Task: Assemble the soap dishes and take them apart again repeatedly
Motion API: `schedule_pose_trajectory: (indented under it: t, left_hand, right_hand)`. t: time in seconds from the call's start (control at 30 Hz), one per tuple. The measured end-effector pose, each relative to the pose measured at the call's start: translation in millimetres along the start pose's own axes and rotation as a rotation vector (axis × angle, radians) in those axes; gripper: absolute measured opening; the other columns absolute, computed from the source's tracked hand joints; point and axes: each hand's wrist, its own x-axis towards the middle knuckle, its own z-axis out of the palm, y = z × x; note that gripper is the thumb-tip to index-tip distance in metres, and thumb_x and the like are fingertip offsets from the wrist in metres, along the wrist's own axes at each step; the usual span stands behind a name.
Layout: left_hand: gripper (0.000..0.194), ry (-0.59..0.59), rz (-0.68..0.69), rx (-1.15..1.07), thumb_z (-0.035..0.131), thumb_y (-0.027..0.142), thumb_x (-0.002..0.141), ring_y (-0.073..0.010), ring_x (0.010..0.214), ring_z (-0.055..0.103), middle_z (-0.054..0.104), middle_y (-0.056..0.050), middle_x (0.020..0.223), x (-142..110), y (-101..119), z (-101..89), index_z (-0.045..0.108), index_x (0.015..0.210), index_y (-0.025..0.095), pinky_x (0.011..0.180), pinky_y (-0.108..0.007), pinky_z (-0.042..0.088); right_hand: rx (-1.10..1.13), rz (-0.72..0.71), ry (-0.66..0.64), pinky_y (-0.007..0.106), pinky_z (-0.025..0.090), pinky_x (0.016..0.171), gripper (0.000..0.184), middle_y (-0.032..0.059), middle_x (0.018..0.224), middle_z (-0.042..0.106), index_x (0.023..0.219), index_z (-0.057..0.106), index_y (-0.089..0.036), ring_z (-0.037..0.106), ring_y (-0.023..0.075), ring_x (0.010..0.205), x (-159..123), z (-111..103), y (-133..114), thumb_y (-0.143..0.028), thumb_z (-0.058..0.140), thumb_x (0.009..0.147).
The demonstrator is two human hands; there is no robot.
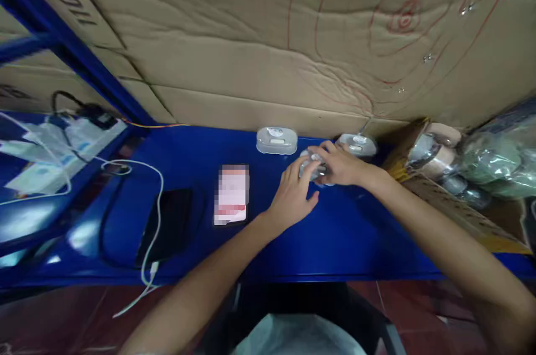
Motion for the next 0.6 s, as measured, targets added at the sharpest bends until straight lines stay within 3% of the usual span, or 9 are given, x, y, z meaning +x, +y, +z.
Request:
schedule_pose_trajectory:
  t: [0.1,0.2,0.27,0.37,0.6]
  left_hand:
    - [0.111,-0.12,-0.036,-0.096,0.089,0.02,0.083,-0.0461,0.167,0.028,0.028,-0.023,0.178,-7.0,-10.9,-7.0,0.022,0.172,0.029,0.131,-0.073,0.031]
    - [0.131,-0.259,-0.06,-0.255,0.098,0.033,0.078,-0.0484,0.169,0.024,0.022,-0.021,0.182,-17.4,-21.5,-11.5,0.012,0.176,0.034,0.132,-0.076,0.029]
    - [0.134,-0.305,-0.085,-0.371,0.1,0.041,0.077,-0.0474,0.167,0.029,0.025,-0.02,0.181,-25.3,-26.5,-12.1,0.011,0.177,0.036,0.131,-0.075,0.032]
    - [0.136,-0.281,-0.141,-0.475,0.101,0.047,0.075,-0.0451,0.163,0.038,0.032,-0.019,0.178,-35.2,-29.3,-10.2,0.013,0.178,0.036,0.131,-0.072,0.035]
    - [0.136,-0.294,-0.206,-0.412,0.102,0.042,0.075,-0.0438,0.163,0.04,0.035,-0.018,0.178,-39.7,-26.8,-14.7,0.014,0.178,0.035,0.133,-0.069,0.033]
  right_hand:
    - [0.147,-0.159,0.061,0.064,0.054,0.115,0.096,0.0201,0.151,0.054,0.164,0.045,-0.024,0.062,0.0412,0.136,-38.8,17.8,-9.9,-0.036,0.09,0.08]
    - [0.249,-0.247,0.138,0.058,0.054,0.117,0.09,0.0185,0.156,0.053,0.164,0.044,-0.028,0.06,0.0386,0.143,-63.0,35.8,-18.6,-0.045,0.087,0.087]
    - [0.302,-0.27,0.185,0.058,0.054,0.117,0.084,0.0173,0.158,0.055,0.163,0.047,-0.03,0.059,0.0383,0.146,-69.9,47.2,-21.6,-0.054,0.084,0.091]
    - [0.383,-0.308,0.243,0.056,0.056,0.115,0.078,0.0163,0.159,0.057,0.161,0.05,-0.031,0.06,0.0371,0.146,-73.7,58.5,-19.5,-0.058,0.08,0.095]
    - [0.498,-0.211,0.306,0.057,0.05,0.124,0.076,0.015,0.162,0.053,0.161,0.049,-0.033,0.055,0.0358,0.152,-82.2,56.7,-0.7,-0.054,0.081,0.096]
